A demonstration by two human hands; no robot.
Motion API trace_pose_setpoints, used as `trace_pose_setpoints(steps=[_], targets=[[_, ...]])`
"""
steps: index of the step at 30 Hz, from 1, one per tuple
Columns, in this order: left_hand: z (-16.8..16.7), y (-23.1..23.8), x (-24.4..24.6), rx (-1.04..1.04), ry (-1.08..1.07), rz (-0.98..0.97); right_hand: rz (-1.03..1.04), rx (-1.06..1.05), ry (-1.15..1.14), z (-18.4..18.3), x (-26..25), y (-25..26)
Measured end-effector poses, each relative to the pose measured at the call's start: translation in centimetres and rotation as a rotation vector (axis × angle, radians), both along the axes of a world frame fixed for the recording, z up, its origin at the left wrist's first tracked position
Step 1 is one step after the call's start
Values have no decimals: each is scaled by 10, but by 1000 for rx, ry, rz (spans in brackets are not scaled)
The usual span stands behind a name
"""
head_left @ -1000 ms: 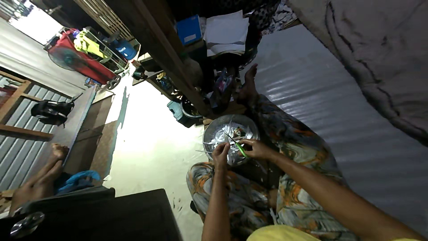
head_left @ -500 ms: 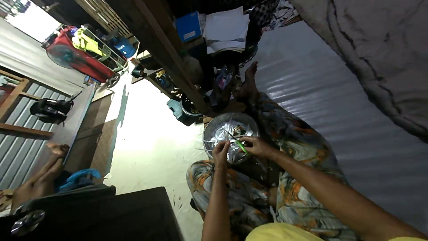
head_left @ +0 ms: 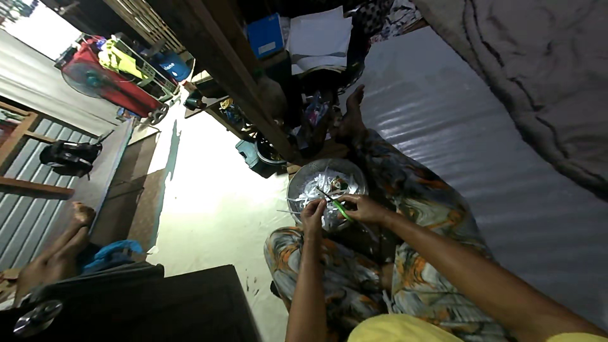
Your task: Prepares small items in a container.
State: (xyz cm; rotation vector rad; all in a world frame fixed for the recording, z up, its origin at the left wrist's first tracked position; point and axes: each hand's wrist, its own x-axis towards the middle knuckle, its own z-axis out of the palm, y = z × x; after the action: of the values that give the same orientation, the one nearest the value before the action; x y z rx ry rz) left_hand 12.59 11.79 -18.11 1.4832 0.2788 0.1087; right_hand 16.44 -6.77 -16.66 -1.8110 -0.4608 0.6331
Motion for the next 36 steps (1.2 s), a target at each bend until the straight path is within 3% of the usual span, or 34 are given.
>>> trace_pose_setpoints(steps=[7, 13, 36], targets=[[-1, 1, 1, -6, 7, 12, -59, 19, -40, -2, -1, -1], [-2, 2, 1, -32, 6, 25, 27, -39, -37, -1, -1, -2], [-4, 3, 1, -65, -4, 28, 35, -59, -91, -5, -2, -3]])
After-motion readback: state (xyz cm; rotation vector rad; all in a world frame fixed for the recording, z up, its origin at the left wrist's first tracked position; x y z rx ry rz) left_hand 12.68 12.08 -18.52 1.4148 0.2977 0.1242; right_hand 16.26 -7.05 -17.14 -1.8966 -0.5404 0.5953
